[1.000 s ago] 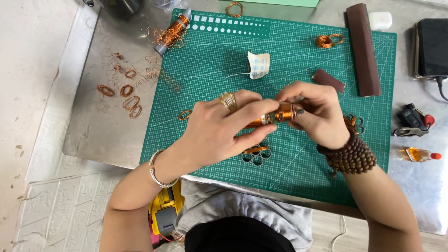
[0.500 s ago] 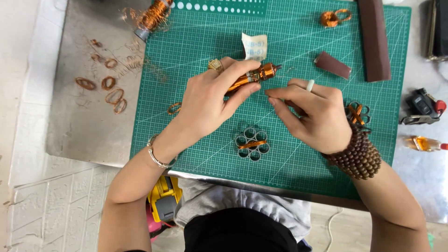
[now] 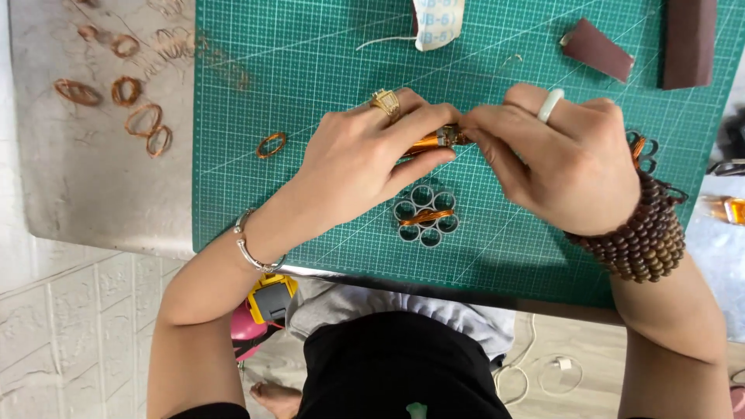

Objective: Winding copper wire onto a motor armature and securing the ends into the commutator slots.

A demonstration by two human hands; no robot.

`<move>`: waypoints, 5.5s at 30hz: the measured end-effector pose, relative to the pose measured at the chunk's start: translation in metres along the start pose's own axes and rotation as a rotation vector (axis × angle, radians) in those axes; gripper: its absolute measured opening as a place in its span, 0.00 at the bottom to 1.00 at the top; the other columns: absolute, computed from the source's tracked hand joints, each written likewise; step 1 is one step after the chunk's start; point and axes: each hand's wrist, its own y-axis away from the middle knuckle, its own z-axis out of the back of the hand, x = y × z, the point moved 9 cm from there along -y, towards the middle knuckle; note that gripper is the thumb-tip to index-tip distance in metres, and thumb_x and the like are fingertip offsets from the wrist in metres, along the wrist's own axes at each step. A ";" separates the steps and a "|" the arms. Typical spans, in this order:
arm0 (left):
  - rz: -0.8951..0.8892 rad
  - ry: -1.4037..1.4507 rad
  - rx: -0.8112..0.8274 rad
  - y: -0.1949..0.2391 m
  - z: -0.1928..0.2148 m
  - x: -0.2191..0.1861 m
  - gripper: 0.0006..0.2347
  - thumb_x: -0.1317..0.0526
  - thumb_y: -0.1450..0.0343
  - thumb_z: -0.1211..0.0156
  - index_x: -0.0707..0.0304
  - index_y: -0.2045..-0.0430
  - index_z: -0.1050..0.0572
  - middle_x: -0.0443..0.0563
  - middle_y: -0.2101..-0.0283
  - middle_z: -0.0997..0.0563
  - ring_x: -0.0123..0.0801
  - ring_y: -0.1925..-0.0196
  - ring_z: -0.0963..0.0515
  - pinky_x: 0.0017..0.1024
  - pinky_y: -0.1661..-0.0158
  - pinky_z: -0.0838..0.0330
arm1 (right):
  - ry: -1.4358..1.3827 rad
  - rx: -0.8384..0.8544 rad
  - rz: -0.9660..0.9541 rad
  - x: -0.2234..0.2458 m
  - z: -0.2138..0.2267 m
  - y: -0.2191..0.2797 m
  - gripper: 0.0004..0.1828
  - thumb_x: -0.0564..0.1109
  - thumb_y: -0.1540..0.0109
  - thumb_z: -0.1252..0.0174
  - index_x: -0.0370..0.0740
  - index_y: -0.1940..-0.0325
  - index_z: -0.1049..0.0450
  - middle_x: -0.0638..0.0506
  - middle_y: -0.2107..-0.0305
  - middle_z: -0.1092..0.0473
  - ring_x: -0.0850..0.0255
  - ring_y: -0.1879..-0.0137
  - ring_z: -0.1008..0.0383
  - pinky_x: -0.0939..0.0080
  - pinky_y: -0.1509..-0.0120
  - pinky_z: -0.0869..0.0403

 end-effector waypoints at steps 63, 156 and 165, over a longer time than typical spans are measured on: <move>-0.271 -0.293 -0.289 0.013 0.038 -0.040 0.07 0.53 0.25 0.41 0.52 0.60 0.27 0.38 0.61 0.27 0.24 0.76 0.34 0.13 0.76 0.35 | -0.962 0.021 -0.341 -0.044 -0.033 0.004 0.02 0.30 0.38 0.49 0.26 0.64 0.31 0.41 0.74 0.31 0.62 0.75 0.31 0.72 0.71 0.31; 0.102 0.117 -0.273 0.014 0.027 0.022 0.12 0.59 0.24 0.44 0.58 0.49 0.35 0.51 0.54 0.24 0.27 0.72 0.23 0.21 0.74 0.32 | 0.017 -0.183 0.016 0.012 -0.015 0.002 0.05 0.36 0.35 0.42 0.31 0.61 0.22 0.50 0.77 0.35 0.59 0.75 0.35 0.63 0.74 0.35; 0.148 0.293 -0.241 0.009 0.023 0.035 0.11 0.60 0.23 0.53 0.64 0.49 0.36 0.53 0.63 0.26 0.29 0.75 0.31 0.26 0.71 0.39 | -0.102 -0.119 -0.048 0.009 -0.004 -0.001 0.03 0.33 0.35 0.42 0.28 0.60 0.25 0.45 0.72 0.33 0.59 0.72 0.33 0.62 0.71 0.33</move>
